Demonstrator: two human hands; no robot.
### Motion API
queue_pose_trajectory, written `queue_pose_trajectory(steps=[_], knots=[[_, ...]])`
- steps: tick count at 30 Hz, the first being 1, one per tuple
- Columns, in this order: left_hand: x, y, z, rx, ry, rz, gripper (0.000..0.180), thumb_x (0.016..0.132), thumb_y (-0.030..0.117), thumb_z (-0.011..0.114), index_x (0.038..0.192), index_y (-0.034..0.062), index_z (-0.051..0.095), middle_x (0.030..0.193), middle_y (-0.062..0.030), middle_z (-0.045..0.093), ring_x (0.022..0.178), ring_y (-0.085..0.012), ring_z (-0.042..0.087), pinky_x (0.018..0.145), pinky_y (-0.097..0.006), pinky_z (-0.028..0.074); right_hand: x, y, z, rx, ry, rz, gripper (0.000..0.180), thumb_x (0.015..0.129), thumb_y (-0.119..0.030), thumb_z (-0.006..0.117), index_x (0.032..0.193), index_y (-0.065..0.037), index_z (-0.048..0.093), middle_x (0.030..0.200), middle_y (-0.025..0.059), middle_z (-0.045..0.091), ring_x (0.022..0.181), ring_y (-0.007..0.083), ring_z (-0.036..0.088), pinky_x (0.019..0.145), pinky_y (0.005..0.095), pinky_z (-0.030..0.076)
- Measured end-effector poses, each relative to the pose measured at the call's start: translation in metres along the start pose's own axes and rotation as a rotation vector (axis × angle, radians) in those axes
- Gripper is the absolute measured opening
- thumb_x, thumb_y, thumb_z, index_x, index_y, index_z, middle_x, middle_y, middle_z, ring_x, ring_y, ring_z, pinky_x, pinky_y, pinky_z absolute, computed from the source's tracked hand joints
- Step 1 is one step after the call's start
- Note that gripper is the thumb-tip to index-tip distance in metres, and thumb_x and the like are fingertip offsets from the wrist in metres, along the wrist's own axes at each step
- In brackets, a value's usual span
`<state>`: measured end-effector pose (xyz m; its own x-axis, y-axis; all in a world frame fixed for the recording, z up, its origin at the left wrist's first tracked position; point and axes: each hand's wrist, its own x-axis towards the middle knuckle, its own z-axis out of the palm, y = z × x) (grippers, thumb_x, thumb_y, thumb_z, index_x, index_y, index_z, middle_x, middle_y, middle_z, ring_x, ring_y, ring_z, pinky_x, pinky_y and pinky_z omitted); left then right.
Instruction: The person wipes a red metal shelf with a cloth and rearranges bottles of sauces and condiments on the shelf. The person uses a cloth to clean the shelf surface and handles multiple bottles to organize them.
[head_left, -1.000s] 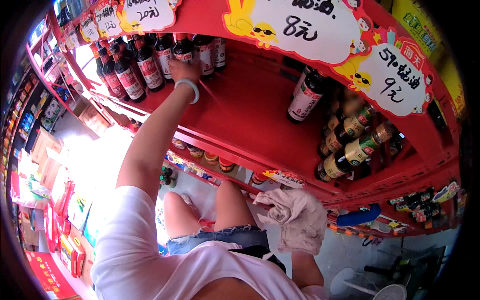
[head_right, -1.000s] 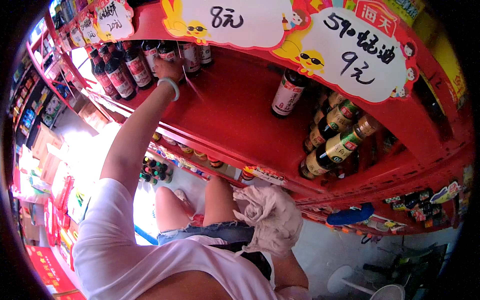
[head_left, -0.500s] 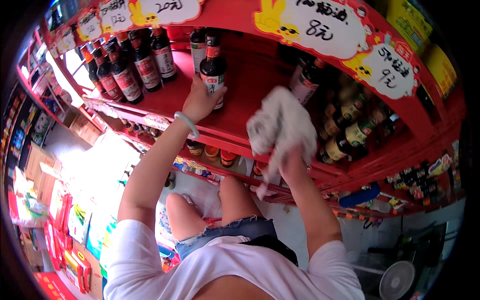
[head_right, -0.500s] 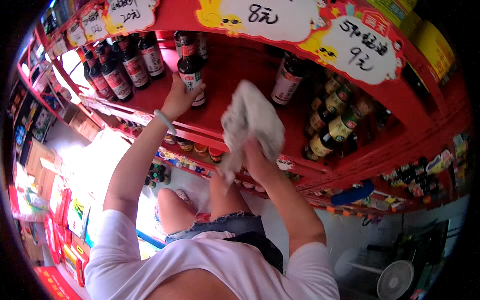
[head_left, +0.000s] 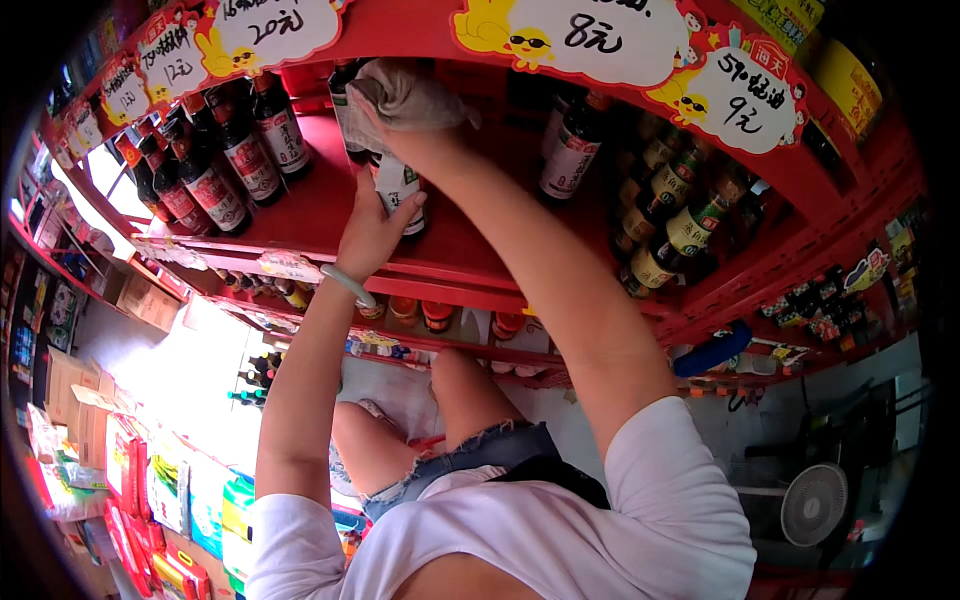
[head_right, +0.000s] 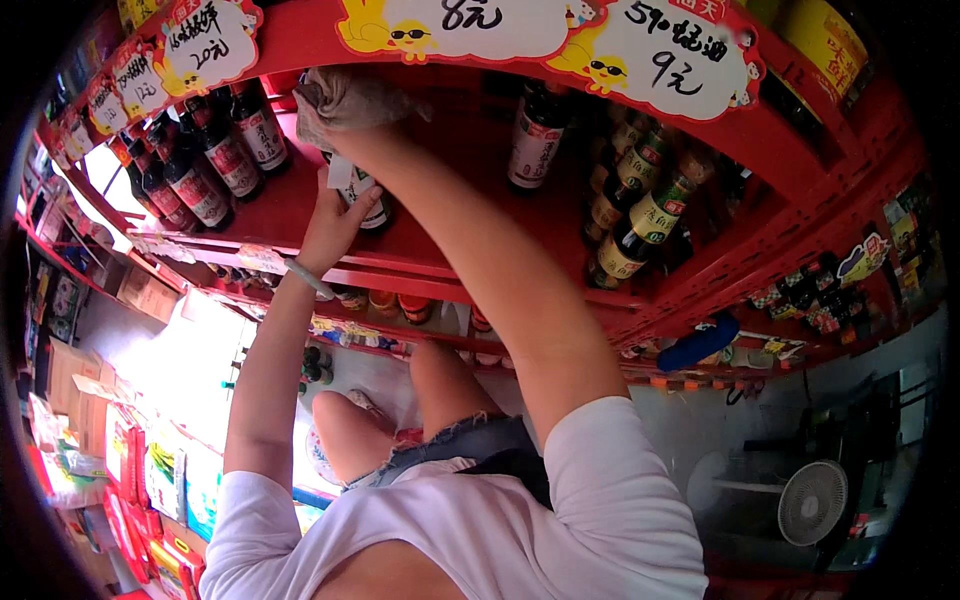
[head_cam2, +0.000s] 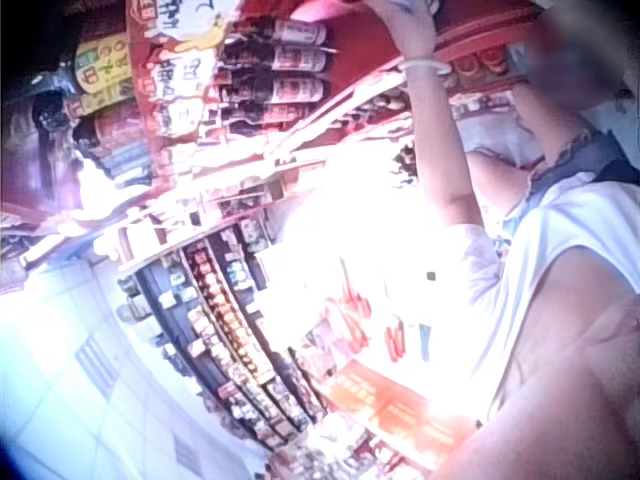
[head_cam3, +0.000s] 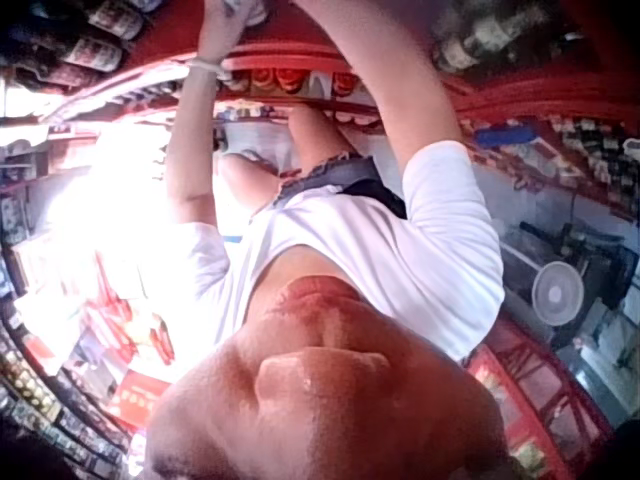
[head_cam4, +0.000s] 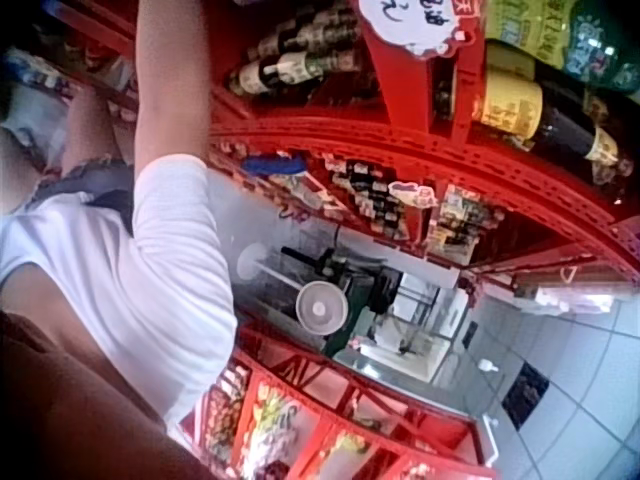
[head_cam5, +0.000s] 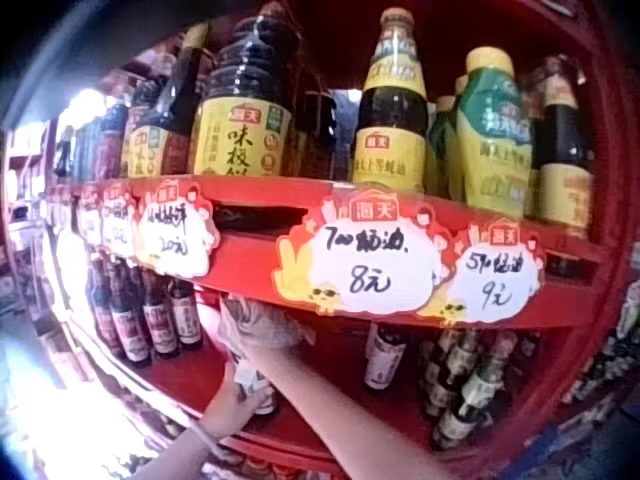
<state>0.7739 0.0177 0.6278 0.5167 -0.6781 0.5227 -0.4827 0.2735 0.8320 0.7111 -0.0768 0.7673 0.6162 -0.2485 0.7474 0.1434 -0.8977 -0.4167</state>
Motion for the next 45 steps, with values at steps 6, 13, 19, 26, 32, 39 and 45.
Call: queue_pose_trajectory(steps=[6,13,19,26,32,39,45], knots=[[-0.003,0.011,0.007,0.254,0.020,0.133,0.059,0.085,0.023,0.064,0.128,0.0003,0.032,0.119,-0.0182,0.049,0.109,-0.0295,0.052,0.091,-0.036,0.041,-0.011,-0.001,0.009,0.100,0.330,-0.028,0.019,0.080,-0.019,0.065,0.094,-0.007,0.059,0.088,0.0101,0.063,0.081,0.0254,0.063,0.072,0.0339,0.048],[-0.005,0.013,0.001,-0.156,-0.114,-0.050,0.051,0.089,0.025,0.056,0.130,0.0027,0.035,0.126,-0.0075,0.045,0.114,-0.0225,0.048,0.098,-0.034,0.036,-0.028,-0.010,0.018,0.440,0.326,0.357,0.030,0.074,-0.027,0.072,0.088,-0.006,0.056,0.076,0.0058,0.064,0.067,0.0149,0.062,0.059,0.0279,0.048],[0.000,0.024,-0.014,-0.557,-0.144,-0.352,0.075,0.093,0.062,0.020,0.143,0.0063,0.022,0.147,-0.0077,0.027,0.133,-0.0235,0.031,0.108,-0.042,0.024,-0.045,0.025,0.017,0.511,0.041,0.417,0.047,0.069,-0.030,0.075,0.103,-0.002,0.058,0.087,0.0081,0.065,0.086,0.0185,0.063,0.073,0.0317,0.048],[-0.002,0.037,-0.024,-0.494,-0.120,-0.420,0.092,0.084,0.075,0.014,0.143,0.0037,0.022,0.145,-0.0099,0.030,0.135,-0.0260,0.027,0.109,-0.046,0.021,-0.088,0.036,0.021,-0.010,-0.309,0.589,0.074,0.055,-0.041,0.079,0.114,-0.005,0.052,0.097,0.0166,0.064,0.090,0.0290,0.063,0.078,0.0359,0.051],[-0.003,0.027,-0.017,-0.295,-0.129,-0.290,0.069,0.090,0.051,0.046,0.138,0.0063,0.027,0.130,-0.0127,0.046,0.118,-0.0231,0.046,0.099,-0.035,0.036,-0.102,0.067,0.029,0.036,-0.586,0.473,0.075,0.053,-0.041,0.080,0.115,-0.009,0.051,0.104,0.0147,0.064,0.094,0.0290,0.063,0.080,0.0369,0.051],[-0.003,0.005,-0.008,0.056,-0.032,-0.088,0.060,0.084,0.020,0.066,0.129,0.0030,0.030,0.109,-0.0132,0.057,0.099,-0.0192,0.056,0.086,-0.032,0.046,-0.105,0.061,0.030,-0.004,-0.469,0.419,0.064,0.056,-0.038,0.079,0.108,-0.007,0.057,0.094,0.0142,0.066,0.087,0.0292,0.065,0.075,0.0367,0.052],[-0.001,0.008,-0.010,-0.027,-0.008,-0.128,0.045,0.086,0.013,0.064,0.118,0.0025,0.033,0.107,-0.0108,0.055,0.098,-0.0163,0.056,0.084,-0.030,0.047,-0.093,0.049,-0.002,-0.071,-0.701,0.568,0.044,0.070,-0.026,0.074,0.105,-0.004,0.058,0.097,0.0122,0.064,0.087,0.0216,0.062,0.074,0.0304,0.049]])
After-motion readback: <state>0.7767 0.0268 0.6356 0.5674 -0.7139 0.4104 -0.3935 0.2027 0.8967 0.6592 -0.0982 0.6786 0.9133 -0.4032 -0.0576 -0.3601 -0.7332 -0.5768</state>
